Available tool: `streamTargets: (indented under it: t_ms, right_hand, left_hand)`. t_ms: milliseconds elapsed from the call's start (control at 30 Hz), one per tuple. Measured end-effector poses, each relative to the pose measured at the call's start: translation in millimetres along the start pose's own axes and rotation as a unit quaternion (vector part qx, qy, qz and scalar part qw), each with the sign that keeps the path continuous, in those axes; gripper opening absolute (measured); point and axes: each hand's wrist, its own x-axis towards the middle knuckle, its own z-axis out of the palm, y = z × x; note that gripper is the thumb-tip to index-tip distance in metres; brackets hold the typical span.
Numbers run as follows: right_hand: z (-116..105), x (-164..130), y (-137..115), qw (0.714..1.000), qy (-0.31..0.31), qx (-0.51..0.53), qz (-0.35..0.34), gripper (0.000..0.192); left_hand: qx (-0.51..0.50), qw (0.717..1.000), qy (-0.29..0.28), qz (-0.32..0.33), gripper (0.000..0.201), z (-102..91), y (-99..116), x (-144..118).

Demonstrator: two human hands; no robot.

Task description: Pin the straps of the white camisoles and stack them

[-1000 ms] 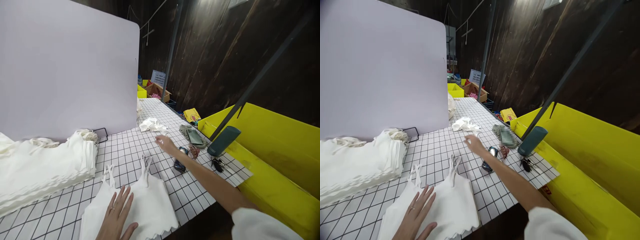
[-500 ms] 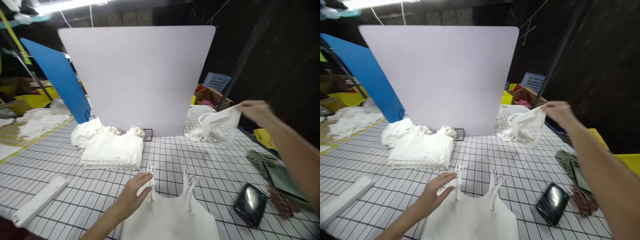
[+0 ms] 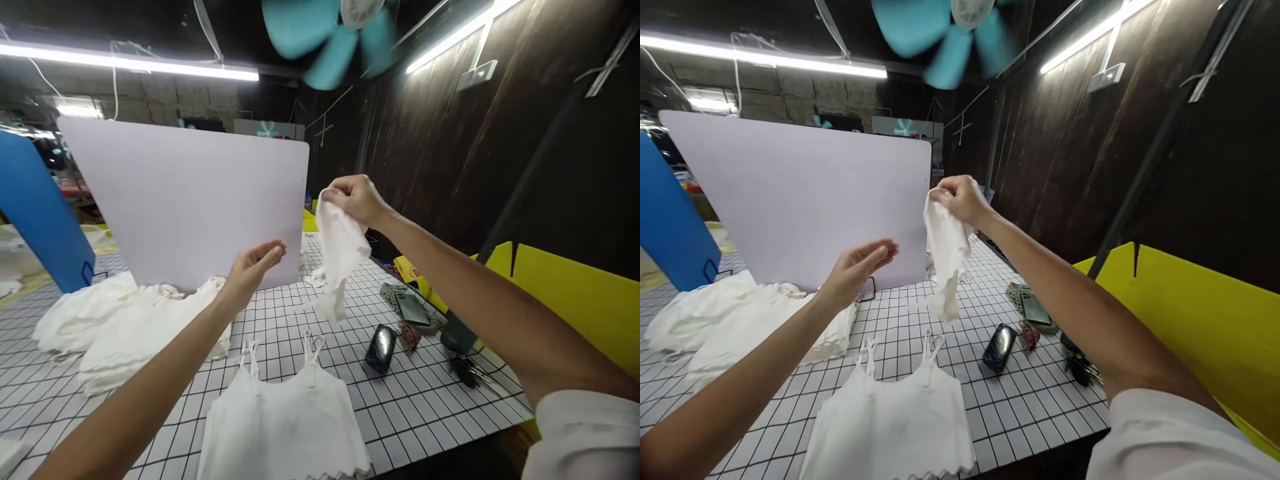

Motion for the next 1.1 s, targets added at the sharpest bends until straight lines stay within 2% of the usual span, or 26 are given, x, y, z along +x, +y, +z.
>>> streamTargets:
  t_ms: [100,167,200,267,333,400,467,533,600,667,733,767,800,867,933,967,1033,1100]
  right_hand:
    - [17.3,-14.6,-31.8,0.995,-0.072,0.056,-0.044,0.022]
    - [25.1,-22.4,-44.4,0.988,-0.103,0.111,-0.019,0.025]
    - [27.1,-25.6,-47.8,0.983,-0.117,0.144,0.005,0.027]
    - [27.1,-31.6,-49.3,0.962,-0.162,0.210,0.067,0.032]
    - [25.1,-37.8,-45.5,0.934,-0.223,0.255,0.115,0.035]
    - [25.6,-44.5,-40.0,0.908,-0.273,0.284,0.139,0.037]
    - [32.3,-50.8,-35.8,0.889,-0.292,0.319,0.153,0.039]
    - [44.4,-55.2,-34.0,0.870,-0.294,0.356,0.169,0.041]
    - [57.0,-57.1,-32.7,0.873,-0.281,0.362,0.165,0.042]
    - [63.9,-58.6,-28.9,0.916,-0.212,0.317,0.124,0.039]
    - [62.5,-64.7,-21.5,0.958,-0.098,0.257,0.083,0.038]
    - [59.5,-70.8,-17.0,0.965,-0.056,0.241,0.085,0.042]
    - [56.0,-79.3,-12.7,0.964,-0.044,0.240,0.109,0.050]
    - [52.0,-101.5,-6.5,0.935,-0.118,0.277,0.190,0.070]
    - [56.8,-124.5,-4.9,0.878,-0.222,0.344,0.248,0.080]
    - [62.6,-133.3,-5.5,0.854,-0.239,0.384,0.258,0.079]
    - [77.5,-141.4,-7.4,0.829,-0.197,0.453,0.264,0.067]
    - [90.1,-136.8,-7.4,0.829,-0.119,0.474,0.270,0.055]
  left_hand:
    - [-0.050,0.997,-0.064,-0.013,0.048,18.4,25.0,3.7]
    - [-0.056,0.994,-0.077,-0.058,0.044,22.6,34.6,-0.8]
    - [-0.059,0.993,-0.064,-0.077,0.042,22.0,37.8,-4.3]
    - [-0.069,0.992,-0.023,-0.100,0.039,15.7,42.1,-11.7]
    - [-0.081,0.990,-0.007,-0.112,0.036,5.0,44.3,-17.8]
    - [-0.092,0.988,-0.024,-0.122,0.033,-6.2,43.9,-21.5]
    - [-0.099,0.984,-0.064,-0.132,0.032,-13.8,40.1,-23.6]
    - [-0.099,0.977,-0.115,-0.151,0.032,-16.1,33.6,-25.4]
    - [-0.097,0.970,-0.144,-0.168,0.030,-13.9,26.8,-27.1]
    - [-0.114,0.969,-0.143,-0.165,0.028,-10.4,22.5,-28.1]
    - [-0.149,0.972,-0.115,-0.143,0.027,-8.3,21.4,-27.5]
    - [-0.165,0.973,-0.096,-0.131,0.025,-8.0,21.6,-26.6]
    - [-0.174,0.974,-0.078,-0.122,0.024,-7.9,21.9,-25.5]
    - [-0.178,0.977,-0.048,-0.108,0.024,-6.8,20.9,-23.4]
    - [-0.174,0.979,-0.037,-0.096,0.025,-2.9,16.9,-22.4]
    - [-0.170,0.981,-0.036,-0.088,0.026,-0.1,13.9,-22.6]
    - [-0.156,0.985,-0.024,-0.070,0.031,5.6,7.2,-24.7]
    - [-0.138,0.989,0.013,-0.048,0.037,7.8,1.8,-28.4]
